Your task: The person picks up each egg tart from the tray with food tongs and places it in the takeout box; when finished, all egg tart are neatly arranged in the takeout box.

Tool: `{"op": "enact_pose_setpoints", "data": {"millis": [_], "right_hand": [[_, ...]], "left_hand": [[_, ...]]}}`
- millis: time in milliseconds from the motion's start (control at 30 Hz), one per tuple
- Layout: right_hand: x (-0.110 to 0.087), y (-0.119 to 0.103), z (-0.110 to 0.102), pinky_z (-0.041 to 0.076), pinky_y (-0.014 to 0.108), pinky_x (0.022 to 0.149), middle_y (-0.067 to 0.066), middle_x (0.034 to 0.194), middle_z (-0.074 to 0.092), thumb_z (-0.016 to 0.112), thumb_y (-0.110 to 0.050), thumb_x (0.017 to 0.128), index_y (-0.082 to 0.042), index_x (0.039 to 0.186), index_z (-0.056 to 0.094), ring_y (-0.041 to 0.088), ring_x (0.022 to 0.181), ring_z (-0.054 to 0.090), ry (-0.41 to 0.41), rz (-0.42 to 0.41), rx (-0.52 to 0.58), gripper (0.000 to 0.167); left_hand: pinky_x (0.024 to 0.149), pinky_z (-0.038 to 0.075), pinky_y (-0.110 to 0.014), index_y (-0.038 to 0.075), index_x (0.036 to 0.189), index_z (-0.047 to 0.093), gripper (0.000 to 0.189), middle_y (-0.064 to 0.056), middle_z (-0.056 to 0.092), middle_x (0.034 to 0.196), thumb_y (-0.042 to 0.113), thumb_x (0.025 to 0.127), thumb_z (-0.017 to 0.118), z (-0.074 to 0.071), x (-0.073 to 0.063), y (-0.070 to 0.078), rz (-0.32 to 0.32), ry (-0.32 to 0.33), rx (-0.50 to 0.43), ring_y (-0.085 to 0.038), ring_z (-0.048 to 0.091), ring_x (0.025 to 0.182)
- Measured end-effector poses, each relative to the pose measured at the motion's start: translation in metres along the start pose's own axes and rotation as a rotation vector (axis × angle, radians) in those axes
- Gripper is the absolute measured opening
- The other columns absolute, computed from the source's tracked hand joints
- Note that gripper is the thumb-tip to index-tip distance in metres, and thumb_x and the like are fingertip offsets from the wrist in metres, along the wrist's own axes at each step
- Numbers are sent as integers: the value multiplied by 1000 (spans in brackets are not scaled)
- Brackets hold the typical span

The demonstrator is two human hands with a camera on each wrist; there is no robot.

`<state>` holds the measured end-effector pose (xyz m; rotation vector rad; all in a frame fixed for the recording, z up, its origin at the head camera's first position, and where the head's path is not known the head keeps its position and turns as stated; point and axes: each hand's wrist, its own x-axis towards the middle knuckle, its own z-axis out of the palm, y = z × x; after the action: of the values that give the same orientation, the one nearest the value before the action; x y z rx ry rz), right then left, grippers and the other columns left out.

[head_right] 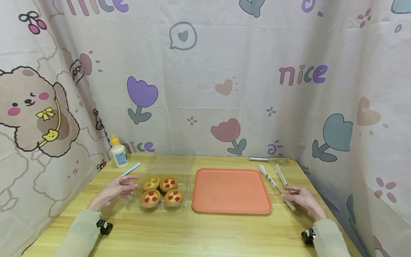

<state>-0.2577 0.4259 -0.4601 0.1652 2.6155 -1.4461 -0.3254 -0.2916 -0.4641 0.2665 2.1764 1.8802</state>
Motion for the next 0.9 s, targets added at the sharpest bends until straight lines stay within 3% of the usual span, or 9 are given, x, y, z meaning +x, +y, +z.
{"op": "enact_pose_setpoints", "data": {"millis": [100,167,367,567,900], "right_hand": [[0,0,-1,54,27,72,22,116,66,71,-27,91,13,141,39,9,84,61,-14,-29,-38,72],[0,0,-1,56,29,74,27,120,63,72,-26,90,13,140,41,10,88,63,-35,-41,-51,71],[3,5,-2,58,31,71,17,112,67,73,-19,89,13,139,42,11,87,63,-74,-49,-51,67],[2,7,-3,58,29,69,17,108,66,72,-8,88,15,137,42,10,85,62,-71,-93,-40,63],[2,9,-6,57,29,69,38,127,51,73,-14,88,13,136,47,15,94,59,-80,-130,-114,60]], "left_hand": [[64,59,-26,-3,143,42,56,-9,67,102,11,94,66,0,-1,1,-3,4,-2,-10,64,73],[64,59,-26,-4,143,41,56,-9,67,102,11,95,65,0,-1,1,-1,1,2,-10,64,73],[65,59,-27,-4,143,41,57,-10,67,101,12,95,65,1,-1,1,-15,1,-2,-12,64,73],[65,59,-27,-5,144,39,59,-10,67,102,13,94,66,1,0,0,-14,3,2,-12,65,74],[64,59,-27,-3,143,41,56,-9,67,102,13,95,65,0,-1,1,-10,-8,-3,-12,64,74]]}}
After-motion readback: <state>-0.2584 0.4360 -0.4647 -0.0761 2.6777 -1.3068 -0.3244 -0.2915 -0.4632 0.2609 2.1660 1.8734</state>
